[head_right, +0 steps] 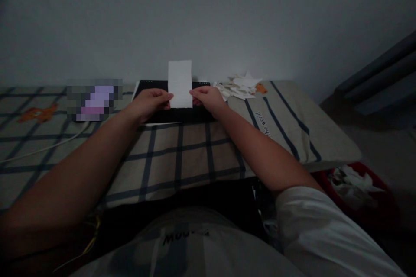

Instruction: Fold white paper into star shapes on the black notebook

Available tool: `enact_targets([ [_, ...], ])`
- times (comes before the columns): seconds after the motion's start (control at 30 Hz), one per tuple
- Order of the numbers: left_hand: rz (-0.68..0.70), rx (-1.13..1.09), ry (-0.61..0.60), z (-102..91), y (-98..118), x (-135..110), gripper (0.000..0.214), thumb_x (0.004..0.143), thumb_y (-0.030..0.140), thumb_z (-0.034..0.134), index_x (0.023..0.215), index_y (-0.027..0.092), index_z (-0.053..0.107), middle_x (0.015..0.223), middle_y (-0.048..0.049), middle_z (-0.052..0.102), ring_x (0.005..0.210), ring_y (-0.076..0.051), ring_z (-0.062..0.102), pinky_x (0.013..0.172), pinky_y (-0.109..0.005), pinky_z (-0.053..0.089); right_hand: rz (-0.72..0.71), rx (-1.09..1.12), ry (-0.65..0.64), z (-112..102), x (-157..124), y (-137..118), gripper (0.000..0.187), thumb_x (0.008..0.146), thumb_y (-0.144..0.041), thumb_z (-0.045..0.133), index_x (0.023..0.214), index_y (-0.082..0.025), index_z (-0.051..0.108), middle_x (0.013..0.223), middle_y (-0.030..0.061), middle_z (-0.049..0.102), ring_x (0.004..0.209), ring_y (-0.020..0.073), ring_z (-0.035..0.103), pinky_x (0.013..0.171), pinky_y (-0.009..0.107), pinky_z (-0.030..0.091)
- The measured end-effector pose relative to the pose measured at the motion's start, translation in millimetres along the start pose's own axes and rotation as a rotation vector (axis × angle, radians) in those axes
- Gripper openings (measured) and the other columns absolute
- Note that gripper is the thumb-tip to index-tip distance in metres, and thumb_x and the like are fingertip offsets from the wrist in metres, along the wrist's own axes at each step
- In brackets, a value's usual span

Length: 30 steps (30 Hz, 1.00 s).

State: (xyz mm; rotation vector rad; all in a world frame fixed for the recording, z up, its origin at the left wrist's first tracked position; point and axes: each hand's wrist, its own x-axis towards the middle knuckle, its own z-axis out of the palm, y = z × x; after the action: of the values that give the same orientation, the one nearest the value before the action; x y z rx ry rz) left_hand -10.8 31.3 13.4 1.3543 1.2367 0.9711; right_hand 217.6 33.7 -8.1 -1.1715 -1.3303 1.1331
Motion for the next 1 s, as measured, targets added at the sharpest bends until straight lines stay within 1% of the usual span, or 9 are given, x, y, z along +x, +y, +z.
enact_targets([
  [0.17,-0.038,-0.059,-0.024,1.3,1.2,-1.2,0.020,0.097,0.017,0.082,0.079,0.016,0.073,0.075,-0.0010,0.074,0.068,-0.010,0.067,0.076,-0.022,0.061,-0.025,-0.019,0.035,-0.5,-0.1,-1.3,0.020,0.101,-0.018,0.079,0.082,-0.020,0.075,0.068,-0.0037,0.071,0.063,0.0106,0.065,0.071,0.025,0.058],
  [0.27,-0.024,-0.004,-0.026,1.0,3.0,-2.6,0.022,0.096,0.017,0.084,0.077,0.016,0.072,0.068,0.0003,0.070,0.063,-0.009,0.064,0.074,-0.022,0.060,-0.026,-0.014,0.041,-1.0,1.1,0.1,0.019,0.101,-0.019,0.080,0.082,-0.020,0.076,0.068,-0.0037,0.072,0.064,0.0105,0.065,0.070,0.025,0.058],
  [0.4,0.024,0.075,0.027,1.4,5.3,-4.4,0.025,0.099,0.018,0.082,0.077,0.018,0.071,0.064,0.0021,0.067,0.059,-0.009,0.060,0.069,-0.021,0.056,-0.034,-0.018,0.038,-0.3,2.4,1.8,0.018,0.100,-0.022,0.082,0.083,-0.021,0.077,0.069,-0.0033,0.072,0.065,0.0108,0.067,0.071,0.025,0.058],
  [0.5,-0.021,0.043,0.012,3.0,6.0,-5.1,0.022,0.100,0.016,0.081,0.079,0.018,0.073,0.068,0.0013,0.070,0.061,-0.009,0.063,0.073,-0.022,0.060,-0.036,-0.024,0.070,-0.5,2.8,1.5,0.018,0.100,-0.020,0.081,0.083,-0.021,0.077,0.068,-0.0036,0.071,0.064,0.0106,0.066,0.069,0.025,0.057],
  [0.63,-0.064,0.055,-0.031,4.3,6.2,-4.9,0.022,0.095,0.012,0.086,0.077,0.017,0.073,0.073,-0.0007,0.074,0.064,-0.009,0.066,0.077,-0.024,0.063,-0.035,-0.035,0.102,-1.6,2.9,0.4,0.019,0.101,-0.020,0.079,0.082,-0.020,0.076,0.068,-0.0033,0.071,0.065,0.0108,0.066,0.068,0.025,0.057],
  [0.7,-0.036,0.058,-0.014,4.3,6.1,-4.3,0.023,0.094,0.011,0.086,0.077,0.016,0.073,0.073,-0.0008,0.074,0.064,-0.009,0.064,0.076,-0.023,0.061,-0.030,-0.025,0.093,-1.4,2.4,-0.6,0.019,0.102,-0.019,0.079,0.083,-0.020,0.077,0.068,-0.0030,0.072,0.064,0.0107,0.067,0.068,0.025,0.057],
  [0.8,-0.004,0.028,0.016,4.7,4.8,-2.5,0.021,0.097,0.009,0.080,0.079,0.016,0.072,0.077,-0.0011,0.074,0.066,-0.009,0.064,0.073,-0.021,0.059,-0.013,-0.016,0.080,-0.2,0.7,-2.9,0.020,0.102,-0.019,0.079,0.082,-0.020,0.075,0.068,-0.0023,0.073,0.063,0.0100,0.066,0.067,0.023,0.057],
  [0.9,0.023,-0.008,0.080,5.6,1.4,0.5,0.017,0.097,0.008,0.074,0.083,0.017,0.072,0.081,-0.0002,0.072,0.068,-0.010,0.065,0.070,-0.021,0.058,0.029,-0.047,0.059,1.4,-1.8,-5.2,0.025,0.101,-0.019,0.081,0.077,-0.020,0.072,0.071,-0.0009,0.075,0.061,0.0089,0.064,0.060,0.021,0.051],
  [1.0,0.089,0.045,0.139,3.5,-3.0,4.9,0.009,0.096,0.013,0.071,0.089,0.017,0.073,0.081,0.0006,0.071,0.066,-0.011,0.062,0.068,-0.023,0.057,0.036,-0.111,0.048,1.3,-3.0,-5.2,0.027,0.101,-0.021,0.082,0.077,-0.020,0.071,0.067,-0.0021,0.072,0.056,0.0087,0.059,0.055,0.021,0.045],
])
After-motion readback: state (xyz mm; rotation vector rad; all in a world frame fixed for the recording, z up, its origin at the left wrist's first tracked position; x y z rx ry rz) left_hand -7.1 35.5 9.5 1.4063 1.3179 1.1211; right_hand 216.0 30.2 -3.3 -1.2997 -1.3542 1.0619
